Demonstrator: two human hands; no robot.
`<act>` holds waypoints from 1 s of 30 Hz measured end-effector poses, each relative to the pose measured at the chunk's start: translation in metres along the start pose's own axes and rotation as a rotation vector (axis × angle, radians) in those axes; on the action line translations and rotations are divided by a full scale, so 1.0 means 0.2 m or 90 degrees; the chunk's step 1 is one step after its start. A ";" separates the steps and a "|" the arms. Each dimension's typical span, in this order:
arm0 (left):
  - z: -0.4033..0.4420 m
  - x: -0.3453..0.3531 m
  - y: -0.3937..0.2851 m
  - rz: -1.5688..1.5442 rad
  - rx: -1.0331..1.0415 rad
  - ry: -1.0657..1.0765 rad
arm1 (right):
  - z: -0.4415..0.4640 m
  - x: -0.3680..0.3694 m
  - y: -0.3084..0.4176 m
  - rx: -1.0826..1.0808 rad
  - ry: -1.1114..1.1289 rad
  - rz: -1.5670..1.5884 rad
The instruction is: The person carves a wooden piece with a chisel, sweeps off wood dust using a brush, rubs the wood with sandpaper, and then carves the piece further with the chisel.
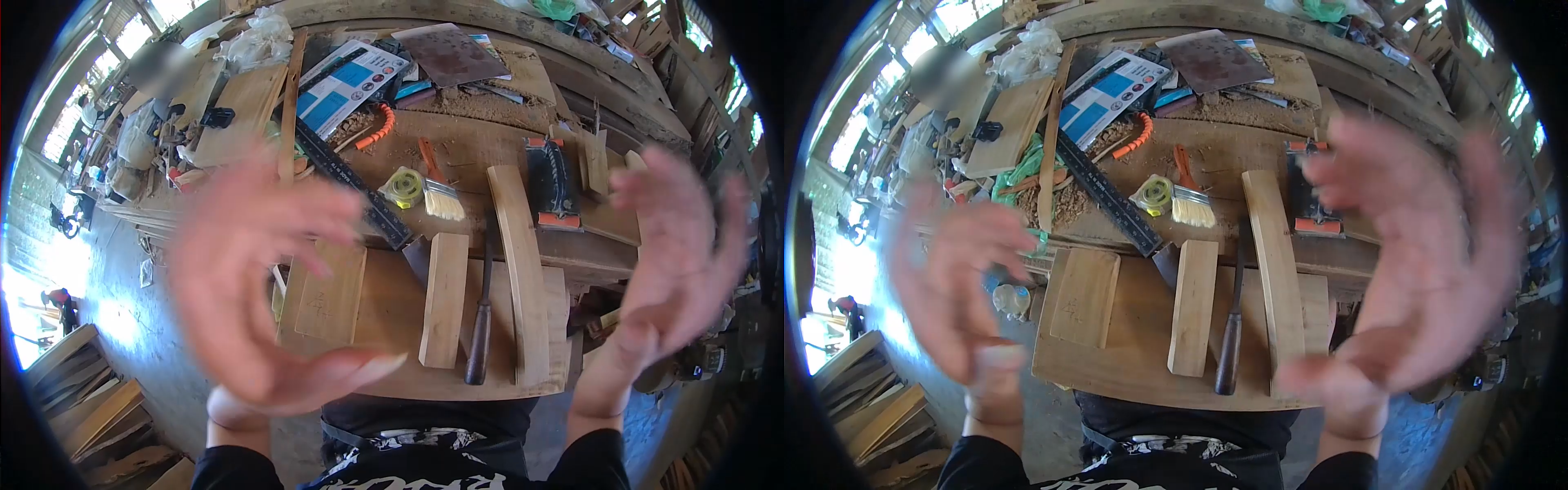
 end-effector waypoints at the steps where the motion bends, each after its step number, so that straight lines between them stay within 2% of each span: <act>1: 0.07 -0.08 0.00 0.058 0.069 -0.008 | 0.06 -0.01 0.03 -0.028 0.014 -0.005; 4: 0.24 -0.15 0.02 0.193 0.178 -0.050 | 0.17 -0.01 0.08 -0.075 0.050 -0.033; 10: 0.41 -0.19 0.18 0.343 0.245 -0.103 | 0.25 -0.03 0.07 -0.110 0.061 -0.097; 21: 0.66 -0.27 0.31 0.427 0.313 -0.171 | 0.32 -0.03 0.03 -0.139 0.062 -0.174; 30: 0.71 -0.28 0.37 0.450 0.299 -0.198 | 0.47 -0.09 0.04 -0.201 0.034 -0.258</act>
Point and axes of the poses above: each hand's wrist, its own z-axis towards the middle knuckle, its own x-axis out of the palm, y = z × x, the point moved 1 cm from there along z, towards the middle knuckle, and after that the axes turned 5 degrees about -x, right-handed, at the moved point
